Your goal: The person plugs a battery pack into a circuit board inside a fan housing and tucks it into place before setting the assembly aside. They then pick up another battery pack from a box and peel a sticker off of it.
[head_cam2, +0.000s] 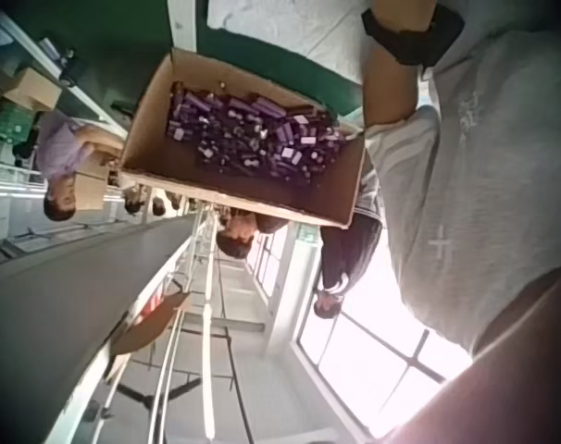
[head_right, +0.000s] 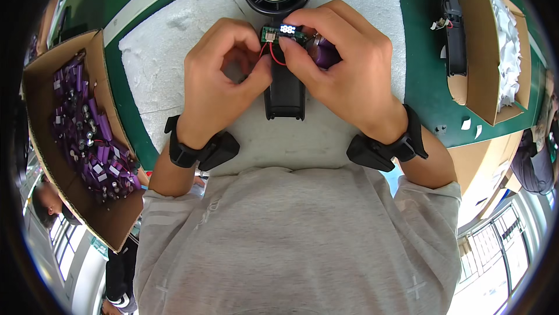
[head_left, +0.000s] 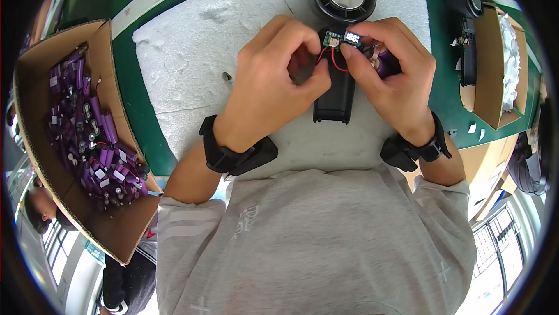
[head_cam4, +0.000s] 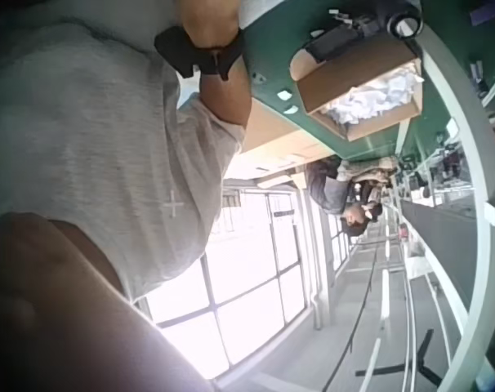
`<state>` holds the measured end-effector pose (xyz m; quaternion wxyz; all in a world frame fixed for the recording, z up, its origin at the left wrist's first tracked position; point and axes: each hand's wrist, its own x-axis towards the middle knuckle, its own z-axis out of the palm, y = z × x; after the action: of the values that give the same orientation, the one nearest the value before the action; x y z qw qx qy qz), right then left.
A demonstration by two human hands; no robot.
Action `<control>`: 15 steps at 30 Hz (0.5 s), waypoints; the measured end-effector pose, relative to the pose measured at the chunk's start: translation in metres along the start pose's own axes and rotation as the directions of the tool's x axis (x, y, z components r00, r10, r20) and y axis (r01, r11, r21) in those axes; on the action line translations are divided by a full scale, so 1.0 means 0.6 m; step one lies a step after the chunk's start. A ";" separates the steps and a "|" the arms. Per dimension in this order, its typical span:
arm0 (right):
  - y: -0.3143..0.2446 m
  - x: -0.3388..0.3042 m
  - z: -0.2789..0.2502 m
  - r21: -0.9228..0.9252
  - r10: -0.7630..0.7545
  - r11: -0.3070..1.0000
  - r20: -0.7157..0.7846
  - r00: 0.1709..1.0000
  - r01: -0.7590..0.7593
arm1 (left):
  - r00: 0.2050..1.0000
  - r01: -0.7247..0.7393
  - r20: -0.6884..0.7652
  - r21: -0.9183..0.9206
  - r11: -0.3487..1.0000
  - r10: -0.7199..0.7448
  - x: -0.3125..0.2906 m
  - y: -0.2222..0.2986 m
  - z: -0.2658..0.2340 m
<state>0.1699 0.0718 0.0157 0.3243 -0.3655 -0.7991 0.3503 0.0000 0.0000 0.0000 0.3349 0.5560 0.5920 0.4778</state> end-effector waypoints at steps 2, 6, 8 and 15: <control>0.000 0.001 -0.001 -0.001 0.016 1.000 0.010 1.000 -0.016 | 0.997 0.032 0.065 0.058 0.998 -0.035 -0.003 0.006 -0.007; 0.000 0.001 -0.004 0.000 0.027 1.000 0.023 0.999 -0.027 | 0.984 0.108 0.136 0.028 0.994 -0.111 -0.001 0.009 -0.016; 0.002 0.002 -0.003 0.002 0.030 1.000 0.027 0.999 -0.030 | 0.978 0.141 0.158 0.000 0.990 -0.139 0.000 0.010 -0.017; 0.008 0.005 -0.004 0.011 -0.018 1.000 0.000 1.000 0.018 | 0.967 0.143 0.220 -0.048 0.989 -0.129 0.002 0.008 -0.019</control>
<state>0.1717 0.0773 0.0138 0.3295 -0.3567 -0.8002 0.3519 -0.0090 -0.0013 0.0080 0.4467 0.5517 0.5733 0.4092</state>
